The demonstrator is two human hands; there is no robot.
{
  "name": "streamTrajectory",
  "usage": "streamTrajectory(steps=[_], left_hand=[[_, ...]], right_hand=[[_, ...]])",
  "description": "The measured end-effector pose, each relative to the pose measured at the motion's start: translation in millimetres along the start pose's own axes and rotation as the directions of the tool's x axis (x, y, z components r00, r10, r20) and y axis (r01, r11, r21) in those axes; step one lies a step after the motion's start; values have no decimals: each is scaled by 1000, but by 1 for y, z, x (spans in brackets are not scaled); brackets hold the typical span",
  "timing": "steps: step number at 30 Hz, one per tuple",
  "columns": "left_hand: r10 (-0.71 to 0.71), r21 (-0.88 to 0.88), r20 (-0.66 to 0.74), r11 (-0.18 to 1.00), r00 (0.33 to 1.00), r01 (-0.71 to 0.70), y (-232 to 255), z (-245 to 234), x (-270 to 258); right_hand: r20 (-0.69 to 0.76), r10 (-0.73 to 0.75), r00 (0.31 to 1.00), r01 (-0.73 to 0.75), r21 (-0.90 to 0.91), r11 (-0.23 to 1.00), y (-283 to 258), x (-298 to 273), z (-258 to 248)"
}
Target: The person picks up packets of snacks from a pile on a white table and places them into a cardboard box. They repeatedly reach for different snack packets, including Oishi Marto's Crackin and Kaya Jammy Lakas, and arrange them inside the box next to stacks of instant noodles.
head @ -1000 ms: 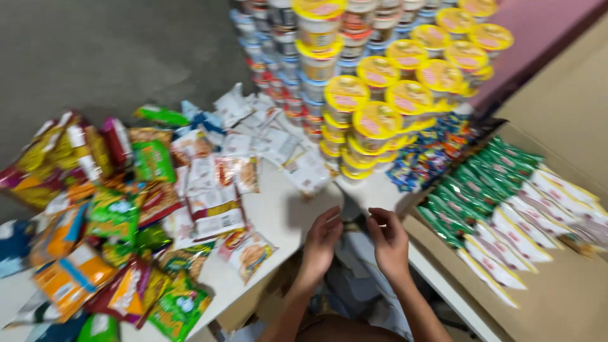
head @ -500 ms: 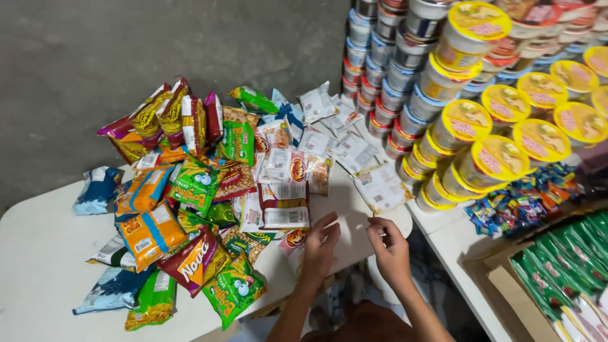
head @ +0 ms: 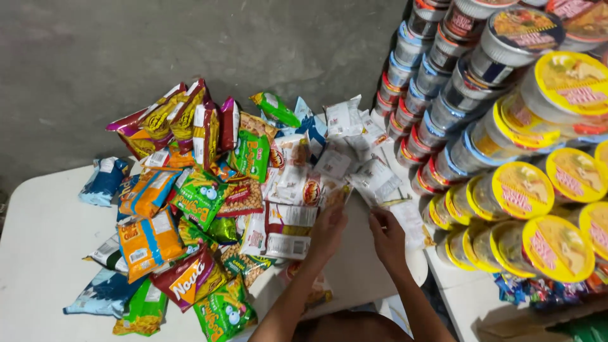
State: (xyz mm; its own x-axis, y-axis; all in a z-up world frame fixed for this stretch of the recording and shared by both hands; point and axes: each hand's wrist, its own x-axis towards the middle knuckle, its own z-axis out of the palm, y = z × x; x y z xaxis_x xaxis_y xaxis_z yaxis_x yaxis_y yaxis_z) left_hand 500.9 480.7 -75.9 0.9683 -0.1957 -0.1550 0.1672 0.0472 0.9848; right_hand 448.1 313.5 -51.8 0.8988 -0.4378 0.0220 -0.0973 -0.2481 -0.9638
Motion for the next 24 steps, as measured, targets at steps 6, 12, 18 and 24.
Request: streamTrajectory(steps=[6,12,18,24], left_hand=[[84,45,8,995,996,-85,-18,14,64],[125,272,-149,959,981,-81,-22,17,113],[304,499,-170,847,937,-184,-1,2,149],[277,538,-156,829,948,-153,14,0,171]], right_hand=[[36,134,990,-133,-42,990,15,50,-7],[53,145,988,-143,-34,989,28,102,-8],[131,68,989,-50,-136,989,39,153,12],[138,225,965,-201,-165,966,30,180,26]])
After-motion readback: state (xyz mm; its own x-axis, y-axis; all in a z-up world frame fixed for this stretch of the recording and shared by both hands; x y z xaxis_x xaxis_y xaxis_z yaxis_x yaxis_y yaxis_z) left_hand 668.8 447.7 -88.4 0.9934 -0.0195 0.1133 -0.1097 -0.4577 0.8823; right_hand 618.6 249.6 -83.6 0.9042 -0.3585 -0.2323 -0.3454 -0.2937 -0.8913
